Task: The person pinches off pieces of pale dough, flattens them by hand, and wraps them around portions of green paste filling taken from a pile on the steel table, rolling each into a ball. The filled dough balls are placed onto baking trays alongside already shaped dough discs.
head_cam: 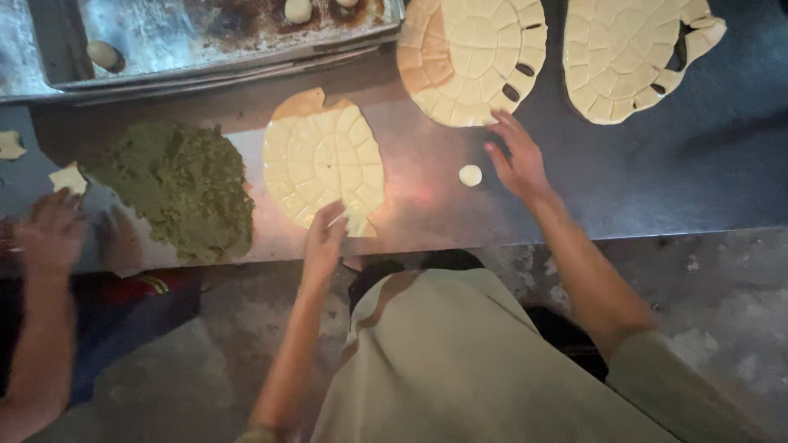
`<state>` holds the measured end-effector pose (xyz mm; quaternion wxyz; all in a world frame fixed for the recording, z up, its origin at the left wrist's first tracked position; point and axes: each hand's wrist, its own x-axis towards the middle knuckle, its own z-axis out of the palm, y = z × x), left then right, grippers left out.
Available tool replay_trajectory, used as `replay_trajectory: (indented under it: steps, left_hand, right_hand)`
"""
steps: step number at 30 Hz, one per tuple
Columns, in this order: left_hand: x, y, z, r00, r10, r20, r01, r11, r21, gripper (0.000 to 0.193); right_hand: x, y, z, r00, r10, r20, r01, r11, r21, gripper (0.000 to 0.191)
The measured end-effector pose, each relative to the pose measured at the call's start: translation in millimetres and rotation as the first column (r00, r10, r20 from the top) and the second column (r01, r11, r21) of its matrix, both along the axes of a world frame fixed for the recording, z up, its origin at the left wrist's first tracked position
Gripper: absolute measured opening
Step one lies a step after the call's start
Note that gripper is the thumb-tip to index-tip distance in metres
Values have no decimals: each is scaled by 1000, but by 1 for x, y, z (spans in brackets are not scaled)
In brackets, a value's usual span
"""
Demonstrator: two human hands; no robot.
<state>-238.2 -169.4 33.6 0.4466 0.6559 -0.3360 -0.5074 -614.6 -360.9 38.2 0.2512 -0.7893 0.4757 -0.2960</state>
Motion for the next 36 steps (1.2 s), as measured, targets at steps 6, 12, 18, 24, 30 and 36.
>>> replay_trajectory:
  steps: [6, 12, 18, 24, 30, 36]
  left_hand:
    - [25, 53, 28, 953, 259, -160, -243, 964, 112, 40]
    - [36, 89, 37, 891, 415, -187, -413, 909, 50, 35]
    - [58, 113, 7, 938, 334, -95, -337, 942, -7, 32]
    - [72, 93, -18, 921, 342, -186, -324, 938, 121, 32]
    - [65, 57, 1, 980, 167, -111, -169, 985, -17, 30]
    - [43, 47, 19, 982, 135, -135, -136, 991, 3, 30]
  right_hand:
    - [34, -24, -35, 659, 588, -469, -623, 776, 97, 58]
    - [57, -19, -60, 903, 295, -311, -328, 943, -60, 31]
    - [61, -24, -66, 728, 574, -374, -624, 782, -14, 24]
    - [62, -21, -60, 852, 293, -434, -317, 948, 20, 21]
    - [69, -13, -49, 891, 203, -405, -248, 967, -60, 29]
    - [69, -8, -44, 887, 364, -284, -386, 922, -25, 35]
